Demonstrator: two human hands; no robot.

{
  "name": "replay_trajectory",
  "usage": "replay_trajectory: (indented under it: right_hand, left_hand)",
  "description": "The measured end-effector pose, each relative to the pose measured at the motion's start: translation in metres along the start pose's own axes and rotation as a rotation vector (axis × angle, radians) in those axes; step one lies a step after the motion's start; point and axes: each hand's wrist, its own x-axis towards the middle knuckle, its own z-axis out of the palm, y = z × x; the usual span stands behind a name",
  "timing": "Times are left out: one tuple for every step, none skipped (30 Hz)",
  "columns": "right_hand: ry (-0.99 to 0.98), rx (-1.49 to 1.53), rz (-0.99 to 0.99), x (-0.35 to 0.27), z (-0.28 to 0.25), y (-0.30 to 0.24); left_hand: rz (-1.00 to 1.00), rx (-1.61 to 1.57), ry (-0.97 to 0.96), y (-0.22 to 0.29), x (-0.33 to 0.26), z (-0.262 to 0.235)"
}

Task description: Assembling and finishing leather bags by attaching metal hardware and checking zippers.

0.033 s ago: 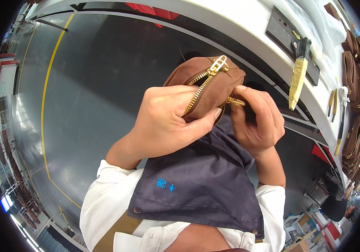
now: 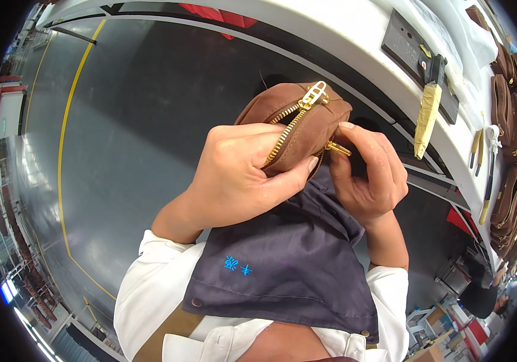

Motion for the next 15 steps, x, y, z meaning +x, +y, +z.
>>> replay_trajectory:
  right_hand:
    - [-0.008, 0.010, 0.016, -0.0020, -0.0003, 0.0002]
    - [-0.014, 0.017, 0.036, -0.0039, -0.0004, 0.0004]
    - [-0.018, 0.018, 0.037, -0.0058, -0.0006, 0.0008]
    - [-0.010, 0.009, 0.028, -0.0080, -0.0012, 0.0014]
    - [0.000, -0.001, 0.017, -0.0076, -0.0014, 0.0022]
    - [-0.004, 0.001, 0.017, -0.0071, -0.0026, 0.0017]
    - [-0.020, 0.009, 0.027, -0.0067, -0.0046, 0.0003]
    - [-0.033, 0.016, 0.037, -0.0076, -0.0056, -0.0007]
    - [-0.032, 0.017, 0.039, -0.0086, -0.0053, -0.0008]
    - [-0.023, 0.019, 0.034, -0.0099, -0.0045, -0.0008]
    - [-0.012, 0.022, 0.028, -0.0105, -0.0044, -0.0004]
    - [-0.010, 0.020, 0.029, -0.0099, -0.0043, 0.0005]
    - [-0.002, 0.030, 0.016, -0.0086, -0.0038, 0.0018]
    - [0.005, 0.042, 0.001, -0.0084, -0.0040, 0.0017]
    - [-0.037, 0.072, -0.060, -0.0089, -0.0077, 0.0037]
  left_hand:
    - [0.008, -0.043, 0.007, 0.0004, -0.0002, 0.0016]
    - [0.005, -0.046, 0.008, -0.0002, -0.0005, 0.0015]
    - [-0.008, -0.011, -0.015, -0.0010, -0.0011, 0.0007]
    - [-0.021, 0.024, -0.038, -0.0015, -0.0021, 0.0008]
    - [-0.024, 0.022, -0.036, -0.0014, -0.0019, 0.0004]
    - [-0.026, 0.036, -0.043, -0.0013, -0.0019, 0.0000]
    - [-0.029, 0.050, -0.050, -0.0011, -0.0017, -0.0002]
    - [-0.030, 0.050, -0.051, -0.0009, -0.0014, -0.0001]
    - [-0.020, 0.048, -0.056, -0.0006, -0.0005, 0.0000]
    - [-0.011, 0.045, -0.061, -0.0006, 0.0002, 0.0000]
    - [-0.010, 0.045, -0.064, -0.0010, 0.0007, 0.0010]
    - [-0.012, 0.040, -0.050, -0.0020, 0.0012, 0.0022]
    - [-0.015, 0.035, -0.036, -0.0025, 0.0022, 0.0026]
    - [-0.014, 0.036, -0.038, -0.0016, 0.0021, 0.0023]
    - [-0.029, 0.036, -0.028, -0.0002, 0.0023, 0.0013]
